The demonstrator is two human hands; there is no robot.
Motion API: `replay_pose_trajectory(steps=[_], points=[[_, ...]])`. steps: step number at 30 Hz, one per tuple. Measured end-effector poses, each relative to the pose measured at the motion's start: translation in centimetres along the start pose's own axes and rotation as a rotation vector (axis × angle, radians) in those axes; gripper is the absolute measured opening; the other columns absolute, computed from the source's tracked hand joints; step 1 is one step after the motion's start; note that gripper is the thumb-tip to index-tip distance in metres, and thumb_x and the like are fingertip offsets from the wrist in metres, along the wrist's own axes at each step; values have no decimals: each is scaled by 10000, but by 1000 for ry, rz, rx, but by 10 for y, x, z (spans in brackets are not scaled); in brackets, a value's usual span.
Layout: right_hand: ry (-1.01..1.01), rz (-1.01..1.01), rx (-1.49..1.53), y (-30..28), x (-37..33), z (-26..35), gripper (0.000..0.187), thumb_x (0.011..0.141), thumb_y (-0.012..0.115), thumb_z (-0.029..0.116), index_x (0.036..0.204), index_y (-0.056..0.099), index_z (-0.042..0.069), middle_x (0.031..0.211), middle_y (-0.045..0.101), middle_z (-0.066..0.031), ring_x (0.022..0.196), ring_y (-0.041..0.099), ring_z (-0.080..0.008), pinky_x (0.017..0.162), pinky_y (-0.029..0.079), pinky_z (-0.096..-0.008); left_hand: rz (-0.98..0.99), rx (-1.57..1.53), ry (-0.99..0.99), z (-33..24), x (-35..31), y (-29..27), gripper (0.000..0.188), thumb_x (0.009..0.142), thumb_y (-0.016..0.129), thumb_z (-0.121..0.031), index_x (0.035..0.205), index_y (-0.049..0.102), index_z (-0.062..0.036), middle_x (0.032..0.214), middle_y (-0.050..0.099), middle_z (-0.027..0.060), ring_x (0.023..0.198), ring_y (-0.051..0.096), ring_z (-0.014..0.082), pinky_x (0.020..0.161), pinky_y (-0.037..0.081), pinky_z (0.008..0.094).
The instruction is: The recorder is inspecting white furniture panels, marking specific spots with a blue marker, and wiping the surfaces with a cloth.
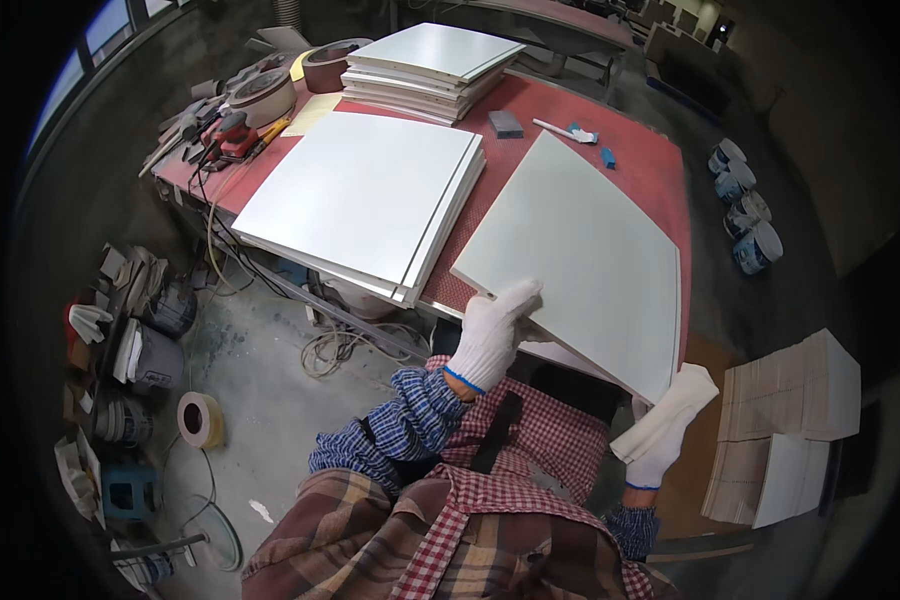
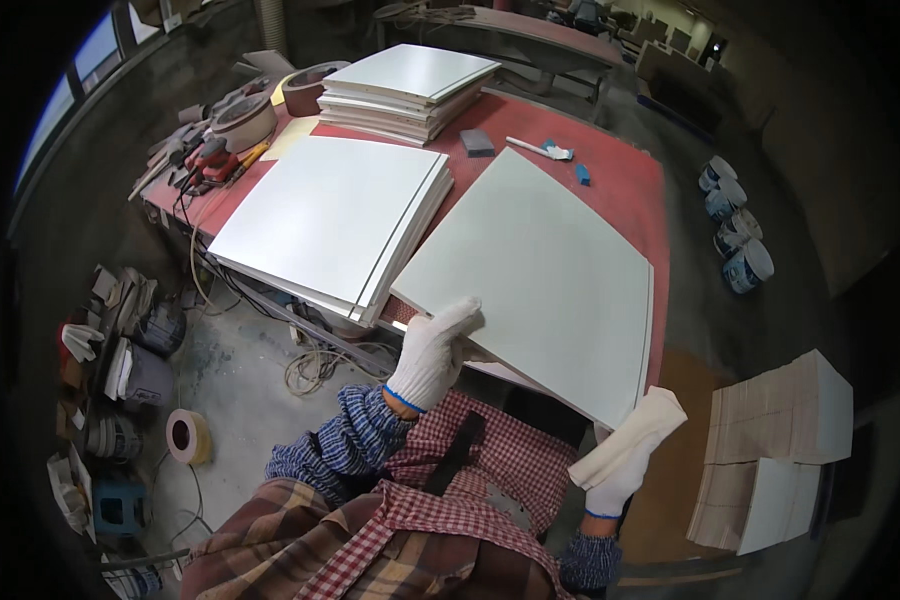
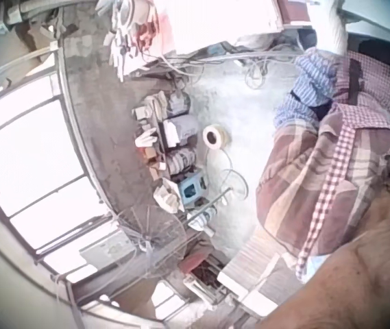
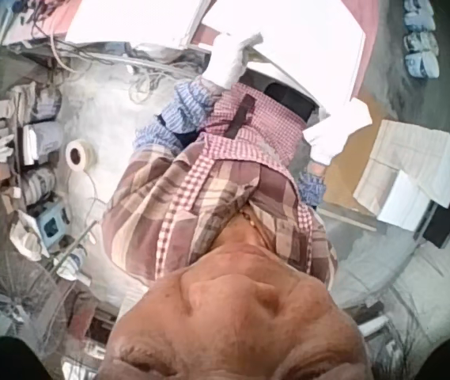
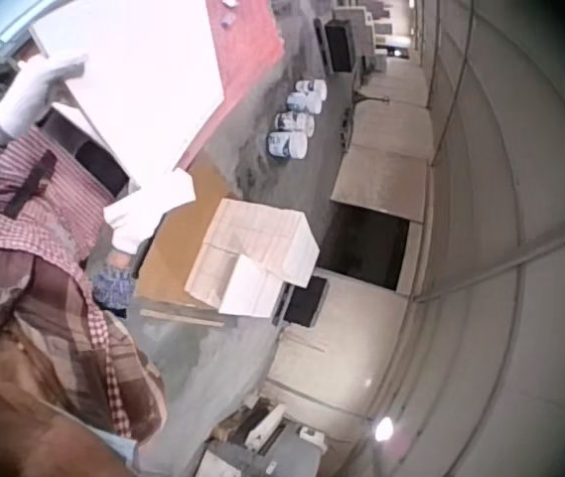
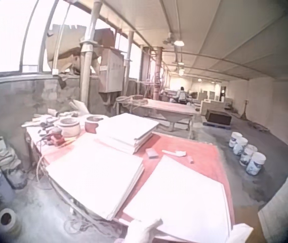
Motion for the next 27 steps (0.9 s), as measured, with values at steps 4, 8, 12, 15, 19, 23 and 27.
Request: replay_pose_trajectory(steps=[4, 8, 12, 15, 19, 23, 27], points=[[-81, 178, 92, 52, -18, 41, 689, 1112, 344, 524, 1543, 355, -13, 1462, 519, -189, 1271, 581, -310, 1048, 513, -454, -147, -136, -12, -35, 0, -43, 265, 943, 748, -161, 1092, 632, 26, 978, 666, 68, 799, 680, 116, 579, 550, 171], [-9, 371, -64, 95, -17, 28, 616, 1110, 408, 454, 1477, 424, -39, 1309, 626, -189, 1113, 667, -298, 996, 551, -442, -258, -207, 129, -72, 6, -104, 214, 965, 721, -136, 1118, 664, 2, 1018, 660, 30, 812, 637, 51, 571, 479, 122], [136, 570, -97, 150, -10, -16, 547, 1100, 447, 392, 1387, 498, -71, 1209, 671, -224, 1030, 717, -323, 903, 609, -442, -306, -54, 308, -112, 24, -181, 274, 1019, 629, -125, 1238, 625, 39, 1082, 701, 88, 811, 679, 99, 557, 521, 144], [145, 648, -256, 189, -8, -58, 518, 1097, 483, 387, 1327, 564, -70, 1070, 728, -160, 934, 727, -214, 833, 595, -323, -151, -26, 361, -149, 25, -248, 222, 1026, 618, -147, 1176, 633, 15, 1028, 727, 128, 677, 715, 203, 486, 560, 205], [94, 732, -451, 249, -16, -58, 529, 1041, 597, 411, 1357, 597, -14, 1030, 723, -123, 957, 685, -168, 850, 549, -316, -291, -13, 401, -176, 25, -286, 236, 1026, 623, -179, 1189, 623, -8, 1018, 726, 123, 678, 735, 200, 472, 635, 281], [-79, 816, -463, 284, -11, -63, 535, 1040, 592, 428, 1348, 588, -9, 1006, 725, -153, 945, 709, -207, 838, 556, -338, -489, 238, 408, -196, 40, -310, 425, 1010, 673, -388, 1214, 623, -19, 923, 706, 74, 590, 663, 147, 395, 484, 201], [-17, 896, -639, 300, -6, -67, 481, 1057, 562, 414, 1324, 617, 17, 971, 726, -130, 904, 711, -197, 816, 554, -350, -596, 462, 229, -218, 53, -340, 546, 978, 660, -560, 1158, 626, -45, 755, 654, 63, 497, 594, 156, 386, 427, 212]])
Point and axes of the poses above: each hand's wrist, its own x-axis towards the middle knuckle, its own y-axis out of the palm, z = x × y, the point moved 1 cm from there along x, towards the middle knuckle
